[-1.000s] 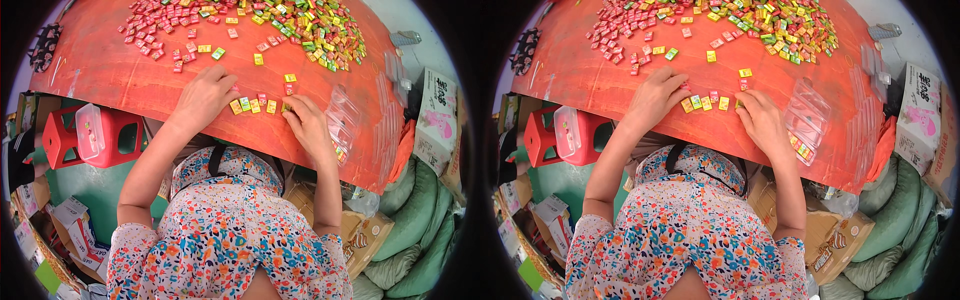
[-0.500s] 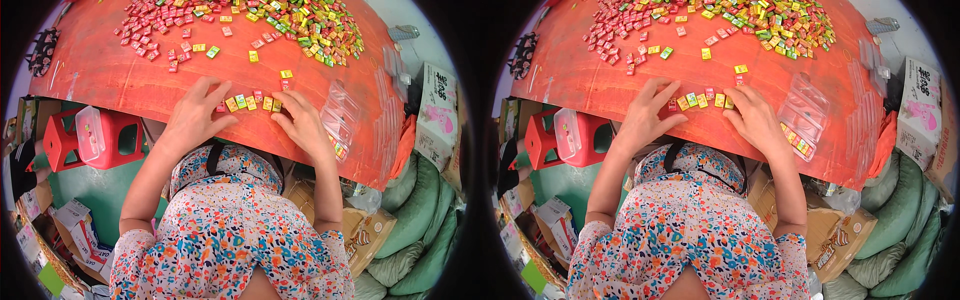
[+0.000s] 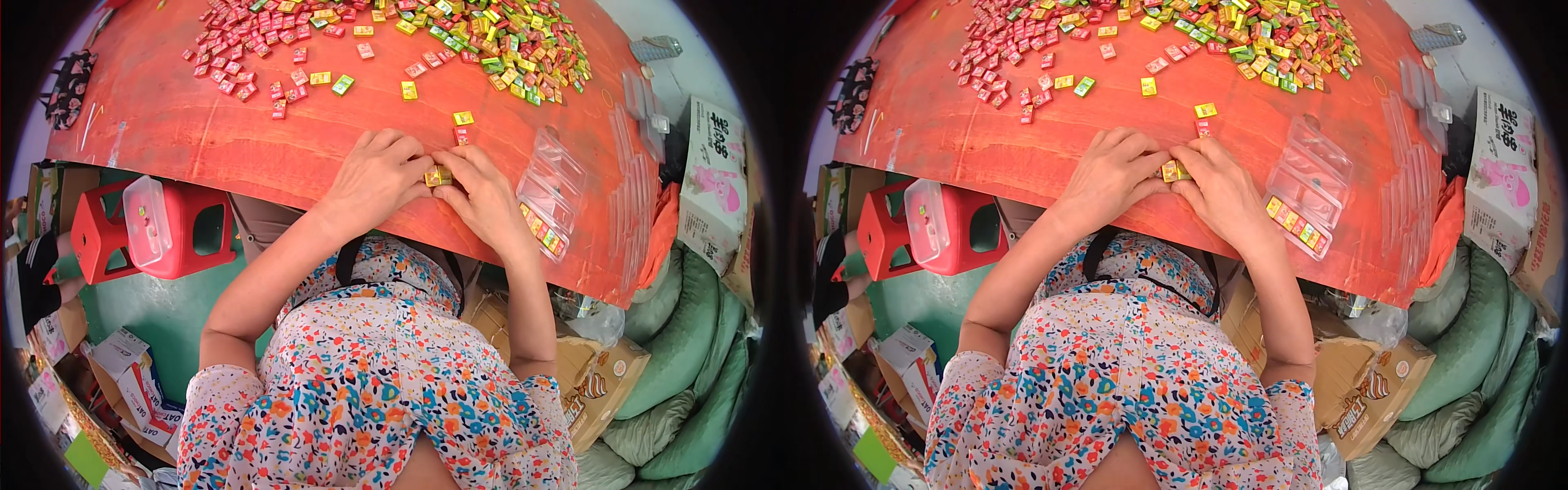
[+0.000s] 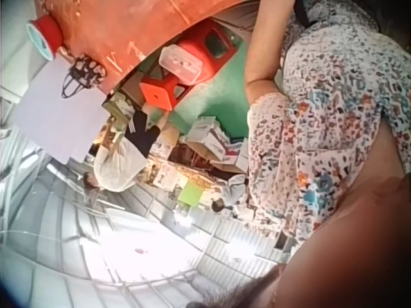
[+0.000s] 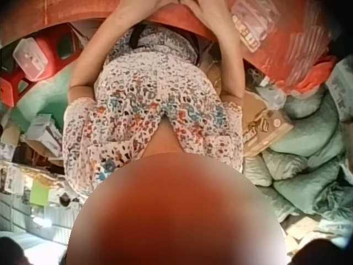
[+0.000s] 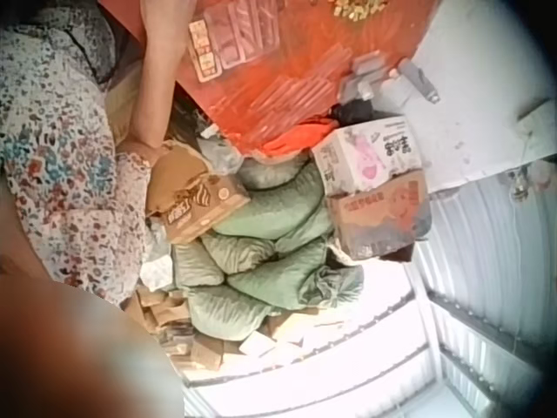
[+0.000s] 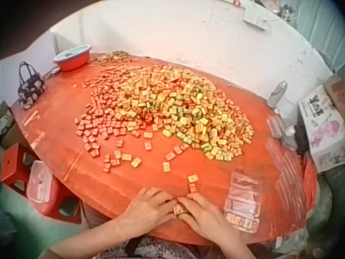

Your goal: Sort small colorful items and place them into plastic sleeves before packing into a box.

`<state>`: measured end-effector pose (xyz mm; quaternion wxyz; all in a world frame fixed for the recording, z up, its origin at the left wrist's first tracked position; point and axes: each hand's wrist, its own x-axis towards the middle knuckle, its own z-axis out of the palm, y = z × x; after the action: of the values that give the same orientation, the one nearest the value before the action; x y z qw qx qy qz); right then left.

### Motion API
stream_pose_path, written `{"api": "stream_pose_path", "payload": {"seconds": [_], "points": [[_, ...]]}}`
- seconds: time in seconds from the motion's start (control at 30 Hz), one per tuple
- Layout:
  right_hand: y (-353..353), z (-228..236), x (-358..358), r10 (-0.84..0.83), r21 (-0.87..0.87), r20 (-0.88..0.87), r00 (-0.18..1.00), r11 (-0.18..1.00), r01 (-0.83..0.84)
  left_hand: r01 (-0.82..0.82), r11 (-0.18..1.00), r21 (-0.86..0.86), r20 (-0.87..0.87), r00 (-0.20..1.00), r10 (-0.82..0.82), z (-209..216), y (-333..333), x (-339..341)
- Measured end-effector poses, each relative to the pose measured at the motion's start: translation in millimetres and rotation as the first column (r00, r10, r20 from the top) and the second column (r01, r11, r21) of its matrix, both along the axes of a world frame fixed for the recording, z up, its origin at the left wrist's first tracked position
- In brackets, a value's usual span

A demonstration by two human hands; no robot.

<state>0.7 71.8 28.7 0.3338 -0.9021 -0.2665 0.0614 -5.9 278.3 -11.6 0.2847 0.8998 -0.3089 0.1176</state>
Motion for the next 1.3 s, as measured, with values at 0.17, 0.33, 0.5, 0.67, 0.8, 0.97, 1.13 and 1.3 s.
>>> {"api": "stream_pose_path", "payload": {"seconds": [0.17, 0.33, 0.5, 0.67, 0.8, 0.97, 1.13, 1.3], "points": [[-4, -4, 2, 0.025, 0.005, 0.028, 0.999, 1.000, -0.025, -0.052, 0.997, -0.049, 0.030, 0.998, 0.054, 18, 24, -10], [-5, -6, 0, 0.037, 0.005, 0.034, 0.999, 0.999, -0.037, -0.171, 0.985, 0.014, -0.089, 0.981, 0.172, 30, 62, -19], [2, -1, 0, 0.026, -0.041, 0.069, 0.997, 0.999, -0.023, -0.203, 0.978, 0.042, -0.227, 0.952, 0.207, 26, 64, -32], [10, -5, 3, 0.042, -0.096, 0.108, 0.993, 0.995, -0.032, -0.196, 0.980, -0.029, -0.241, 0.953, 0.184, 21, 55, -23], [14, -5, -1, 0.053, -0.127, 0.163, 0.985, 0.991, -0.032, -0.146, 0.989, -0.011, -0.251, 0.958, 0.138, 24, 44, -16], [11, -14, -9, 0.024, -0.111, 0.254, 0.967, 0.994, 0.004, -0.172, 0.984, -0.039, -0.218, 0.963, 0.160, 17, 33, -17], [-26, 3, -26, -0.097, -0.114, 0.297, 0.950, 0.984, 0.136, -0.075, 0.989, -0.126, -0.232, 0.972, 0.044, 28, -7, -4], [-101, 15, -40, -0.268, -0.194, 0.328, 0.906, 0.919, 0.342, 0.110, 0.988, -0.107, -0.069, 0.991, -0.118, 29, -92, 23]]}}
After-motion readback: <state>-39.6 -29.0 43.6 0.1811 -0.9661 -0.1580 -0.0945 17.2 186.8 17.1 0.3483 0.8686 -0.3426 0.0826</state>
